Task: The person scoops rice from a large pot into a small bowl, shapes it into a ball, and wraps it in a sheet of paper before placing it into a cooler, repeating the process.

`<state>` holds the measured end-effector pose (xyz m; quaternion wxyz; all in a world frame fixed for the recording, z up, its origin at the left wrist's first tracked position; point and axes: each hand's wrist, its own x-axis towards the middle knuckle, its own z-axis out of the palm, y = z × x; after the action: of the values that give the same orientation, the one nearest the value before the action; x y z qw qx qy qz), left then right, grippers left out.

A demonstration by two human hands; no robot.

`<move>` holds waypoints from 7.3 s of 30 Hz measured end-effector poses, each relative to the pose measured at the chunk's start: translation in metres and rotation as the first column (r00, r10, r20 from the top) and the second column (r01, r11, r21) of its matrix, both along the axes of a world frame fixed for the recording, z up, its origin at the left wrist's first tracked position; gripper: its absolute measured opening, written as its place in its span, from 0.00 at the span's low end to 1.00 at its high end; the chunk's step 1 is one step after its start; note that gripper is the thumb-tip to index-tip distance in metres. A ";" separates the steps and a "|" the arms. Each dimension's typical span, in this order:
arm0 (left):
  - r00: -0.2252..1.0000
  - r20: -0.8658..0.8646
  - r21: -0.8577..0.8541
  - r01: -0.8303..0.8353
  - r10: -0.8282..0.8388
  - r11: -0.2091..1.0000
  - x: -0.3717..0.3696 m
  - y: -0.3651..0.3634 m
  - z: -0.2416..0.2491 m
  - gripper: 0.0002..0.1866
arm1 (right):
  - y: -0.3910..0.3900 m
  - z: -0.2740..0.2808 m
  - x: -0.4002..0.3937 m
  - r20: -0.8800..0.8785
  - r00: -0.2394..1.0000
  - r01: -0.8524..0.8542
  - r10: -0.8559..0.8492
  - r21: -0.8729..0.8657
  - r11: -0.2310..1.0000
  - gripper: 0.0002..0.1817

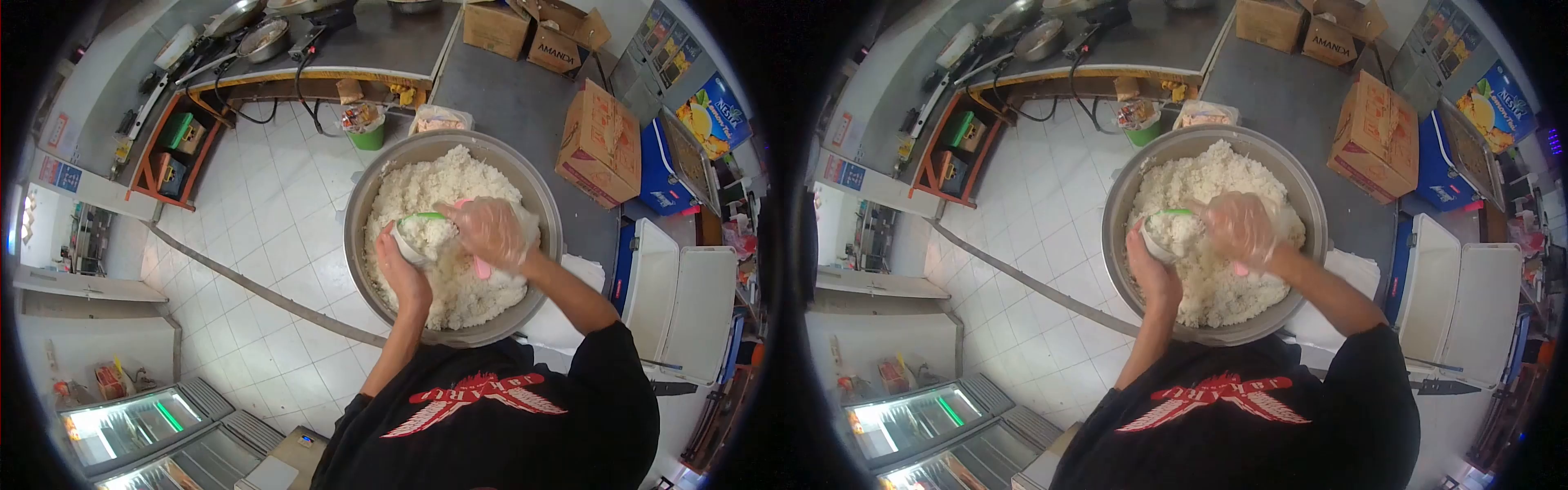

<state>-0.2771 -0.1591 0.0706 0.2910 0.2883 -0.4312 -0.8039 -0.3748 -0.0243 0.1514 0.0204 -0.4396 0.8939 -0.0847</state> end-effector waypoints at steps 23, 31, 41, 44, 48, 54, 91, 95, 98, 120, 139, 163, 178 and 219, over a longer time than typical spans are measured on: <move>0.963 -0.260 -0.180 -0.122 0.073 0.976 -0.029 0.028 0.011 0.20 | 0.019 -0.010 0.063 0.282 0.945 0.299 -0.168 -0.530 0.793 0.18; 0.961 -0.225 0.141 -0.132 0.162 0.981 -0.048 0.032 0.025 0.18 | 0.022 0.014 0.052 0.501 0.859 0.432 -0.103 -0.601 0.672 0.16; 0.947 -0.318 0.361 0.079 0.044 0.929 -0.046 0.002 0.013 0.21 | 0.005 -0.022 0.074 0.483 0.876 0.375 0.015 -0.699 0.609 0.18; 0.931 -0.362 0.311 0.089 0.032 0.946 -0.035 -0.010 -0.001 0.24 | 0.000 -0.019 0.076 0.407 0.909 0.369 -0.088 -0.690 0.623 0.16; 0.900 -0.419 0.398 0.063 0.120 0.915 -0.027 0.000 0.034 0.24 | -0.003 -0.030 0.055 0.435 0.875 0.460 -0.215 -0.604 0.651 0.15; 0.945 -0.258 0.128 -0.171 0.199 0.977 -0.033 0.005 0.007 0.20 | -0.010 -0.015 0.075 0.379 0.903 0.359 -0.203 -0.406 0.840 0.14; 0.902 -0.303 -0.629 0.053 -0.307 0.776 -0.028 0.149 0.011 0.19 | 0.154 -0.025 0.055 0.194 0.975 0.219 -0.105 -0.791 0.571 0.48; 0.821 -0.253 -0.647 0.251 -0.513 0.720 0.042 0.193 0.030 0.19 | 0.271 -0.088 0.007 0.058 0.940 0.262 -0.336 -0.753 0.603 0.22; 0.441 0.431 -0.620 0.778 -0.787 0.096 0.052 0.248 0.030 0.08 | 0.338 -0.151 -0.013 0.074 0.895 0.403 -0.440 -0.557 0.726 0.24; 0.446 0.655 -0.755 0.418 -0.610 -0.505 0.089 0.274 -0.228 0.12 | 0.420 -0.216 0.093 0.184 0.704 0.668 -0.686 -0.498 0.553 0.21; 0.299 0.694 -0.708 0.450 -0.655 -0.544 0.077 0.288 -0.201 0.04 | 0.444 -0.270 0.219 0.525 0.511 0.858 -0.680 -0.277 0.432 0.20; 0.421 0.691 -0.721 0.456 -0.587 -0.521 0.068 0.292 -0.195 0.19 | 0.451 -0.274 0.209 0.529 0.532 0.847 -0.662 -0.320 0.425 0.18; 0.432 0.694 -0.720 0.430 -0.576 -0.545 0.057 0.304 -0.196 0.08 | 0.466 -0.272 0.197 0.545 0.659 0.747 -0.518 -0.393 0.537 0.15; 0.575 0.523 -0.850 0.305 -0.629 -0.429 0.048 0.317 -0.130 0.09 | 0.460 -0.324 0.185 0.115 0.818 0.569 -0.564 -0.305 0.763 0.13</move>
<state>-0.2293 0.1579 -0.0593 0.0483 -0.3417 -0.8980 -0.2731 -0.1897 0.4359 -0.1728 -0.0715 -0.1457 0.9579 -0.2369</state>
